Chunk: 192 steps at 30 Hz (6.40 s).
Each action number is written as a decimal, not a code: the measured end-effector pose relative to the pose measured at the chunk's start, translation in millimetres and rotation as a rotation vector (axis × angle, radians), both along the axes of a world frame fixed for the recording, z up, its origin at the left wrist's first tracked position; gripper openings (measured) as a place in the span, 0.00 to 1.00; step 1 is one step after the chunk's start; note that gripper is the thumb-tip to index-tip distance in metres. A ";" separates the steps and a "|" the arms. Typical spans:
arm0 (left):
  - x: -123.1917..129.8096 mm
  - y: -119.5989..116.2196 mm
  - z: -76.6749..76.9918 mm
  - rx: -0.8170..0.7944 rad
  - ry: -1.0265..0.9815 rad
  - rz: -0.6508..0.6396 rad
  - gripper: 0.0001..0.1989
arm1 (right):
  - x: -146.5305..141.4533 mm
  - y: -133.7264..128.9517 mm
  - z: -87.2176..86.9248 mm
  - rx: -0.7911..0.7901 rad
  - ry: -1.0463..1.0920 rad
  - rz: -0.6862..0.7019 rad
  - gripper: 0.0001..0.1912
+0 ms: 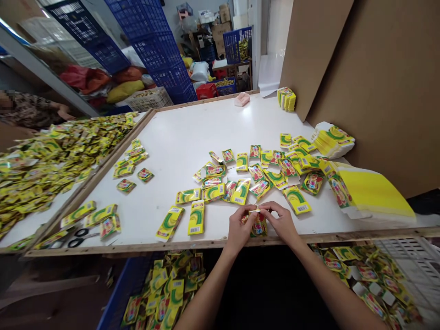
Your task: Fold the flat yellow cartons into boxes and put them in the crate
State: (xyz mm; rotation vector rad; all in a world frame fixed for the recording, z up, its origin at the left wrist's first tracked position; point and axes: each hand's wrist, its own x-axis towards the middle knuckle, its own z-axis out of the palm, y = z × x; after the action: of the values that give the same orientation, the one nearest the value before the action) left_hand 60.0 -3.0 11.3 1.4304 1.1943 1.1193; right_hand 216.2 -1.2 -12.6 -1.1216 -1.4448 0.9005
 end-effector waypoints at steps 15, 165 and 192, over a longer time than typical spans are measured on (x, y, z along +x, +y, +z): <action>9.8 2.2 2.8 -0.050 -0.030 0.141 0.07 | -7.9 -0.6 8.0 -0.073 -0.038 -0.077 0.12; 19.3 4.4 -23.2 -0.068 -0.093 -0.125 0.10 | 18.3 -1.8 -13.1 -0.032 -0.067 -0.128 0.10; 22.1 -0.3 -16.4 0.004 -0.114 -0.034 0.09 | 26.0 -11.6 1.6 0.052 -0.124 -0.068 0.10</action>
State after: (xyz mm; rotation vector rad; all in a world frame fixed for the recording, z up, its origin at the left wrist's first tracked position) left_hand 82.0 -3.3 -5.1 1.3660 1.0845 1.1647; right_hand 242.2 -12.8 -11.0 -1.1984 -1.5129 0.7528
